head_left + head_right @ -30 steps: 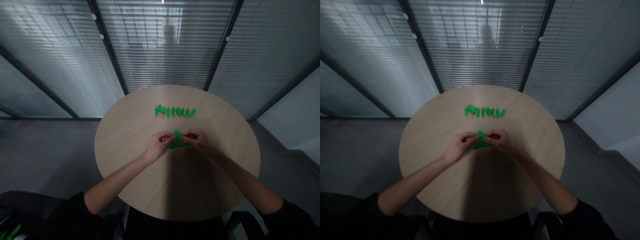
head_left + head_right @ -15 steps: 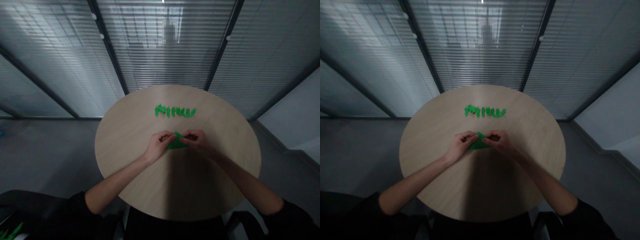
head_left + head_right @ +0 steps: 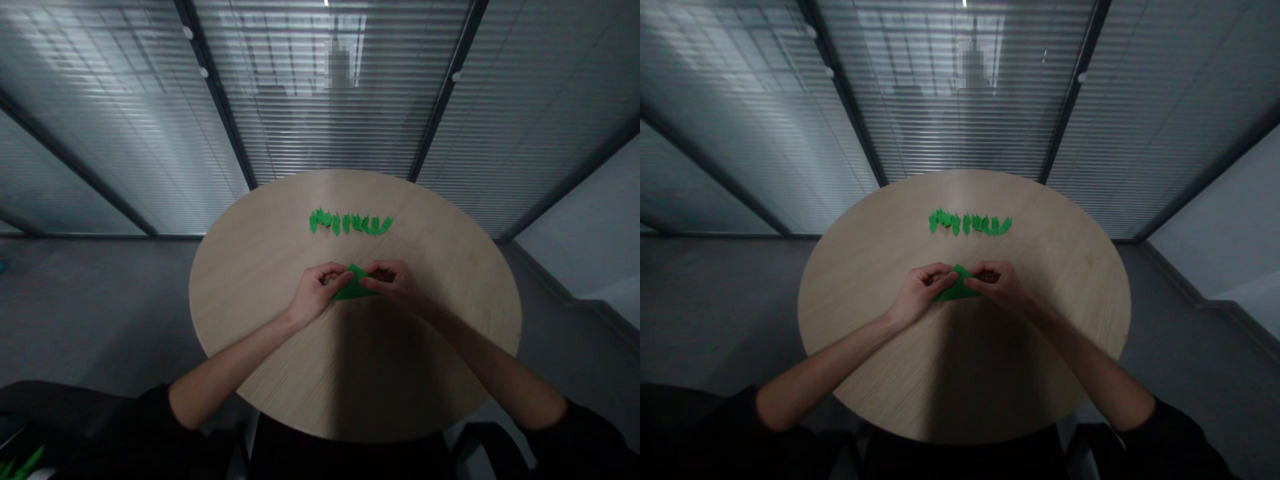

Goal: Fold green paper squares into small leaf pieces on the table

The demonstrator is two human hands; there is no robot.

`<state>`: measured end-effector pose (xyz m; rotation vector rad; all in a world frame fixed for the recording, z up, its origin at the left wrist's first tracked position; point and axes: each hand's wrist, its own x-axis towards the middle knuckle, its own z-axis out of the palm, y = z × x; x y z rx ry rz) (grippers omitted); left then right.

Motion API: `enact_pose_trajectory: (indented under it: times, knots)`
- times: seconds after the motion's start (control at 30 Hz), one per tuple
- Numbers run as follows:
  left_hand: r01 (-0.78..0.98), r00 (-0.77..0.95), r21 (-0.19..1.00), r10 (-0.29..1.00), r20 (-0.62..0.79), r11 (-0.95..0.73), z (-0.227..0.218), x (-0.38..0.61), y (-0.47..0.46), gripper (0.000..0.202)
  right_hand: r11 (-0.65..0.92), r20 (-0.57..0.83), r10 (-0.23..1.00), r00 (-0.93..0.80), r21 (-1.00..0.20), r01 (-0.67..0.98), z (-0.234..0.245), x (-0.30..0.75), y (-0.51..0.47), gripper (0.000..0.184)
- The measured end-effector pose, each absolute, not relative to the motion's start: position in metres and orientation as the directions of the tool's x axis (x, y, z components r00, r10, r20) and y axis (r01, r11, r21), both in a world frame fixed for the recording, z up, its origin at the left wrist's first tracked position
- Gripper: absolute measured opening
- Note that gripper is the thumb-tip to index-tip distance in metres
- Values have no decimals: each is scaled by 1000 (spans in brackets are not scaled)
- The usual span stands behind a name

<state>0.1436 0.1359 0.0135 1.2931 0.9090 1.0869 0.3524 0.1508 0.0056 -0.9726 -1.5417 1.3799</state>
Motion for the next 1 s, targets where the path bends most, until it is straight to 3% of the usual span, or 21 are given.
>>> enact_pose_trajectory:
  times: [1.0]
  knots:
    - [-14, 243, 993, 963, 114, -114, 15, 144, 133, 34, 212, 155, 931, -330, -966, 146, 12, 350, 149, 38]
